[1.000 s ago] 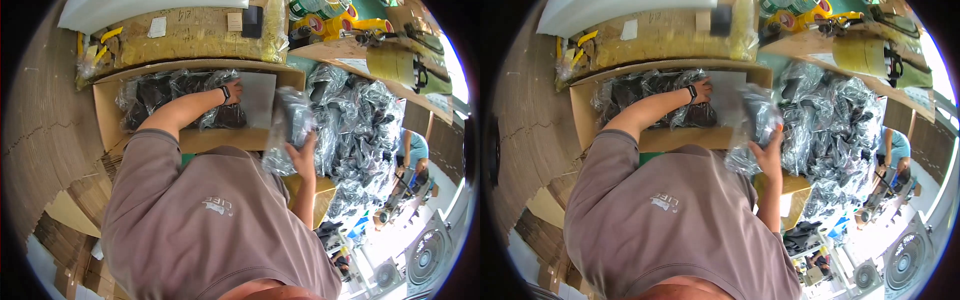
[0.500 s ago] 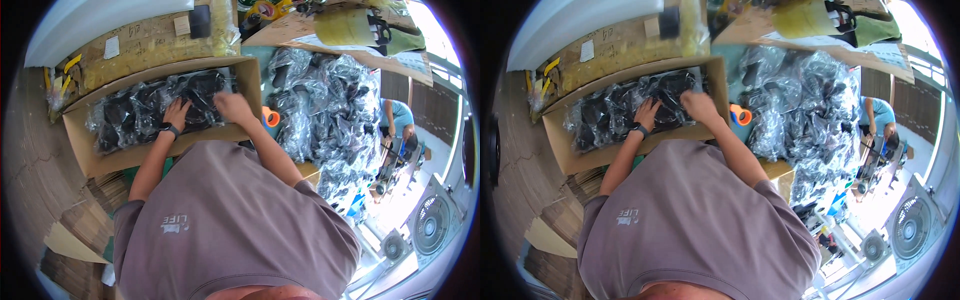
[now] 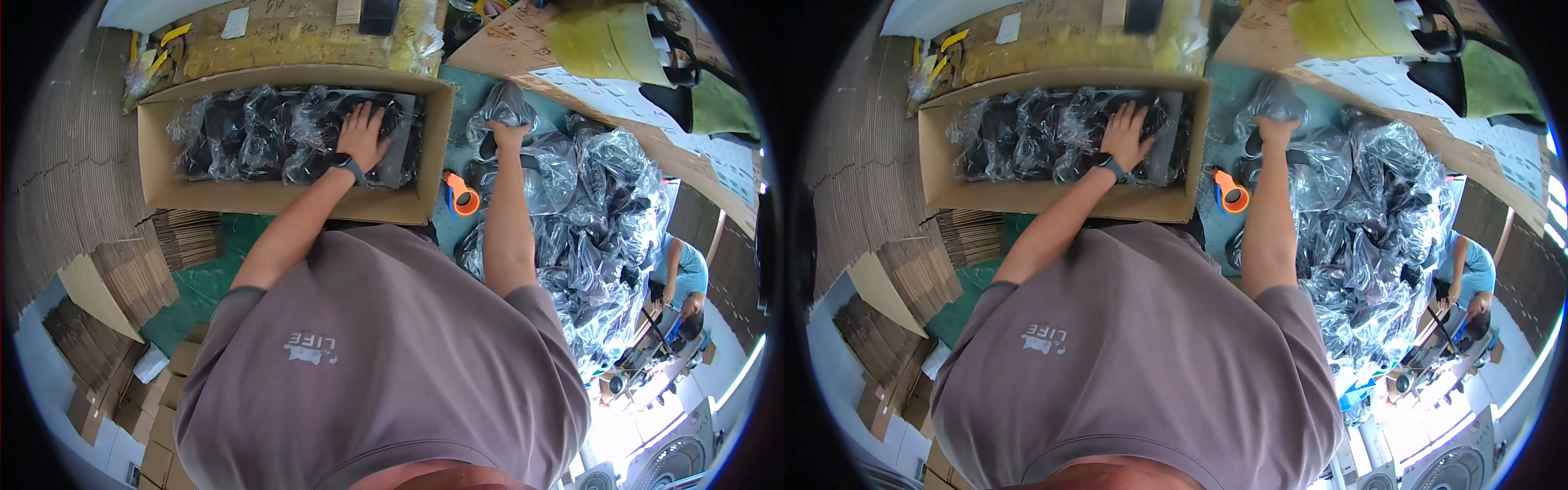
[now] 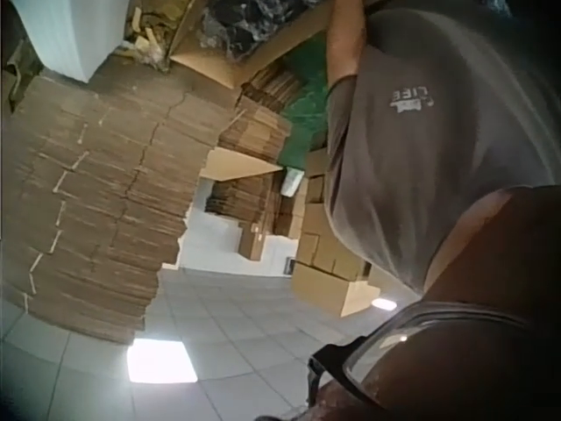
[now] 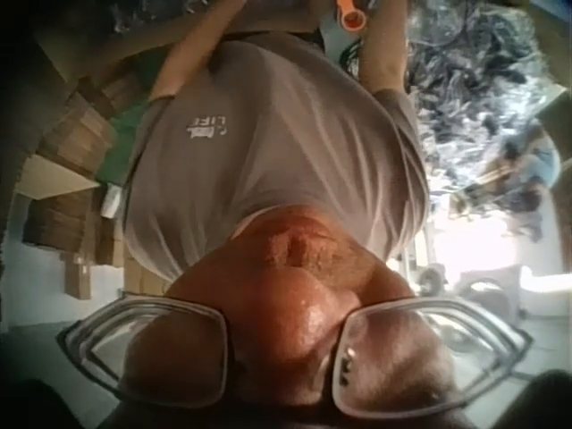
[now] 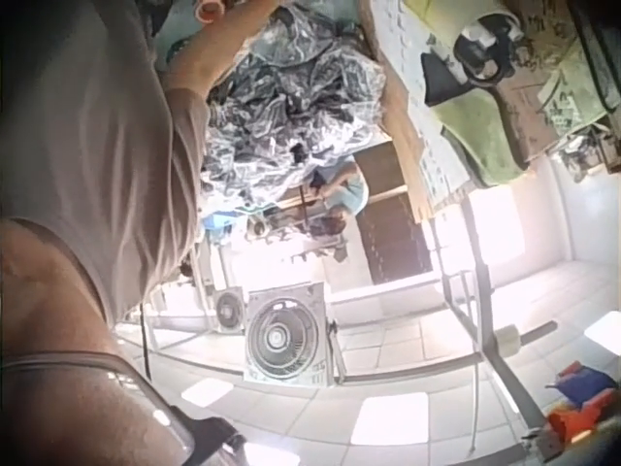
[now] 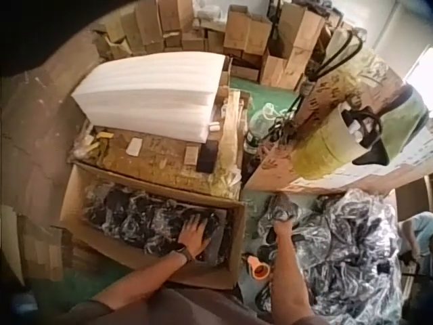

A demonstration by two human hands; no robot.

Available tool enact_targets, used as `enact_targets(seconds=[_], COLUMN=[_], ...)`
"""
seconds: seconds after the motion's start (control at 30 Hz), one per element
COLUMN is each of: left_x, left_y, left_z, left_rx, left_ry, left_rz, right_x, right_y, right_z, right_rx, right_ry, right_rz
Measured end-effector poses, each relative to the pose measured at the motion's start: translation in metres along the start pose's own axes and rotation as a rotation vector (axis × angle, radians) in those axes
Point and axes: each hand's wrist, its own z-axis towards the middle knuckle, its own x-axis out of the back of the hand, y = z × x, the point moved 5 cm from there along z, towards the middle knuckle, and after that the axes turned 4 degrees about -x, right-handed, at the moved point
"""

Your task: Pack manufactured parts into a cardboard box, seal it with tape, and apply a shipping label.

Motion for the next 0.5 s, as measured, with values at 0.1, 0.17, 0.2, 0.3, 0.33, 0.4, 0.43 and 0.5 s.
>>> enact_targets(seconds=[0.1, 0.17, 0.2, 0.3, 0.33, 0.4, 0.43, 0.5], left_x=[-0.017, -0.023, -0.029, -0.032, -0.028, -0.021, -0.021, -0.040], left_y=[0.007, -0.034, -0.043, -0.048, -0.056, -0.068, -0.074, -0.100], left_z=[0.006, -0.011, -0.010, 0.008, 0.012, 0.021, 0.020, 0.007], left_rx=[0.042, 0.079, 0.090, 0.055, 0.065, 0.036, 0.008, 0.026], left_ry=[-0.109, -0.213, -0.218, -0.243, -0.261, -0.293, -0.324, -0.302], left_rz=[0.057, 0.227, 0.206, 0.124, 0.108, 0.071, 0.071, 0.038], right_x=[0.046, 0.043, 0.059, 0.105, 0.117, 0.131, 0.135, 0.097], right_y=[0.056, 0.035, 0.024, 0.043, 0.019, -0.033, -0.053, -0.131], right_z=[-0.025, -0.130, -0.185, -0.262, -0.290, -0.319, -0.319, -0.334], right_rx=[-0.167, -0.459, -0.349, -0.168, -0.047, 0.031, 0.012, 0.011], right_ry=[-0.445, -0.686, -0.642, -0.799, -0.739, -0.709, -0.768, -0.783], right_rz=[0.804, 1.439, 1.380, 1.125, 0.910, 0.629, 0.506, -0.168])
